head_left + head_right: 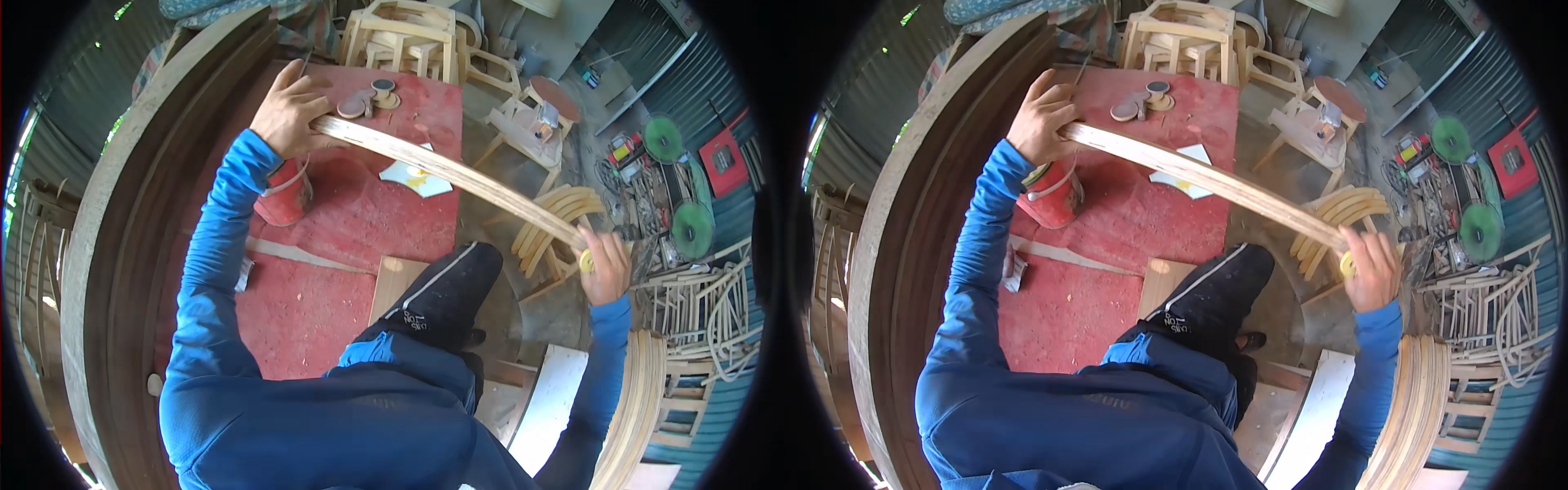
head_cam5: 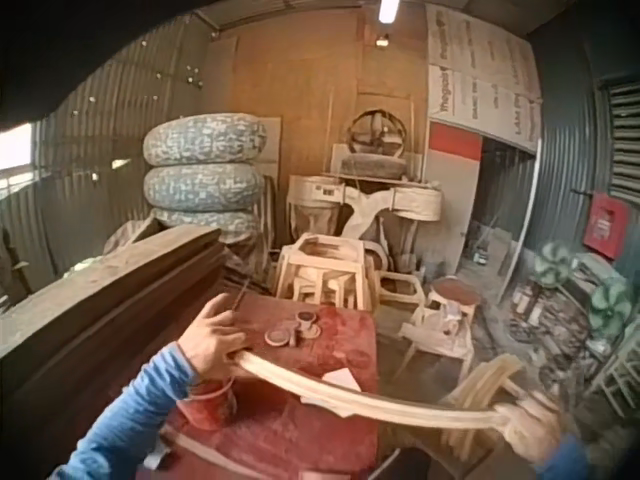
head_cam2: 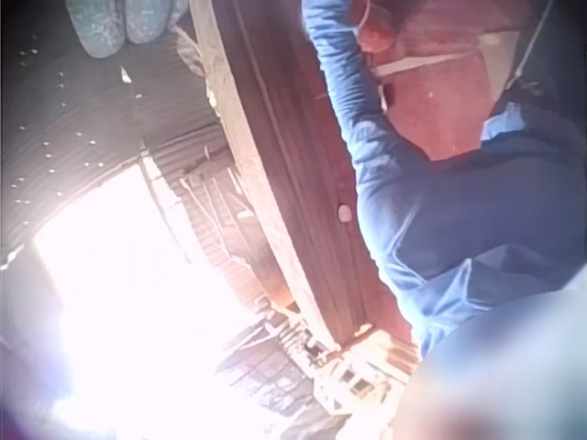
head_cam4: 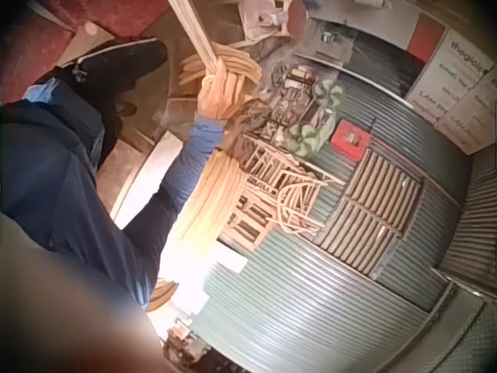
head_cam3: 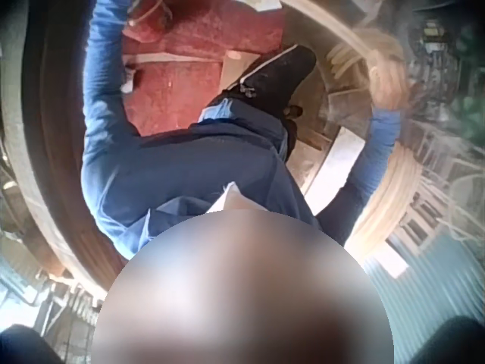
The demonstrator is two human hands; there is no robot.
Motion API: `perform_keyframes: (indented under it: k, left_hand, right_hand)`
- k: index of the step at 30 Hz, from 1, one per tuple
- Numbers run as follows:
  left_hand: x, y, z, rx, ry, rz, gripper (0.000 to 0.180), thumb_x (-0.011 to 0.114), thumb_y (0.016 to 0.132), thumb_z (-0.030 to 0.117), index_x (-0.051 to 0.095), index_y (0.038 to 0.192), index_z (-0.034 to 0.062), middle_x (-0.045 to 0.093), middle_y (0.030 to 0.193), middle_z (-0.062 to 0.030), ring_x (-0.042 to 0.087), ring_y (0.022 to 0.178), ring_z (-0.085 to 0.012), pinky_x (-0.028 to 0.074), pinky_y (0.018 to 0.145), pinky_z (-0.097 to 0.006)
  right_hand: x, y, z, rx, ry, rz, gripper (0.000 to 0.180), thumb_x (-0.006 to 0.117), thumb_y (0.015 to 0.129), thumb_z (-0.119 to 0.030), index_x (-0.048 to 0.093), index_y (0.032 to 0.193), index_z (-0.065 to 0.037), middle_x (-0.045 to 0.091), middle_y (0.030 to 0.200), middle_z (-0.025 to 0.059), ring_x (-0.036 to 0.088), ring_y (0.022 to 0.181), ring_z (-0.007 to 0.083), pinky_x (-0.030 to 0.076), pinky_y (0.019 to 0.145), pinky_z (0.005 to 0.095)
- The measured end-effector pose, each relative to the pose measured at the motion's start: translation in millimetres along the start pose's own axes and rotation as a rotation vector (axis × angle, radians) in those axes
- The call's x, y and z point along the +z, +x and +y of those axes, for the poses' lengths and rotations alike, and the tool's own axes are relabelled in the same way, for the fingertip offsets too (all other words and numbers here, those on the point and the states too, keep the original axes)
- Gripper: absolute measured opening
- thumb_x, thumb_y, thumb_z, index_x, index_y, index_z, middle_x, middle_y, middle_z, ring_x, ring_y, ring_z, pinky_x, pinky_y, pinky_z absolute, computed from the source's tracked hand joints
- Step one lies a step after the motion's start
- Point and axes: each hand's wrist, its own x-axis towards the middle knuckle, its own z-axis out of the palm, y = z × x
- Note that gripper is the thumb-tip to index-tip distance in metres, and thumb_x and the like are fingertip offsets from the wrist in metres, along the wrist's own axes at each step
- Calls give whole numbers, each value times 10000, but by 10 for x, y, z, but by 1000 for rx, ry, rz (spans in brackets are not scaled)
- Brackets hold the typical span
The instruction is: Applying yellow glue or filler to the edges of curved wooden components using a putty knife.
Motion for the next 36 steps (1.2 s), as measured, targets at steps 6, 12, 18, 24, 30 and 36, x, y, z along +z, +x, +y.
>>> perform_keyframes:
  k: [6,12,18,24,30,36]
  left_hand:
    - [-32,-120,292,-29,-113,-138,412,824,697,426,686,888,89,652,746,-53,628,818,-245,428,1032,-504]
    - [55,-400,433,-71,-335,-190,318,803,665,286,730,903,89,654,734,-63,623,789,-267,488,817,-410]
    - [335,-986,1063,-394,-493,-239,243,788,658,189,732,860,69,589,709,-105,579,679,-297,479,624,-422]
    - [819,-1483,2228,-1006,-826,-242,346,799,744,307,665,885,22,597,789,-168,622,724,-338,494,653,-430]
    - [1480,-1469,2371,-1192,-609,-193,308,746,766,265,621,892,13,591,844,-191,601,818,-394,485,732,-464]
    - [2171,-1752,2086,-1264,-316,-284,298,694,735,232,609,911,8,614,925,-207,603,914,-396,496,829,-460]
  right_hand:
    - [231,-44,227,54,-23,-52,465,673,735,44,634,1186,-62,628,1027,126,580,927,337,475,804,415]
    - [477,57,319,33,-18,-82,524,640,710,73,625,1211,-80,633,1077,122,579,958,335,468,847,419]
    - [669,328,523,-8,-28,-96,566,609,699,102,623,1229,-98,641,1120,118,585,990,324,464,873,412]
    - [650,744,294,192,146,243,390,633,868,63,632,1235,-69,658,1078,145,645,977,318,510,858,380]
    - [647,462,-3,341,157,367,348,596,910,56,618,1248,-23,668,1066,154,663,951,268,524,826,350]
    - [653,54,-157,654,326,451,347,571,942,27,595,1287,5,647,1159,150,634,963,194,521,817,308]
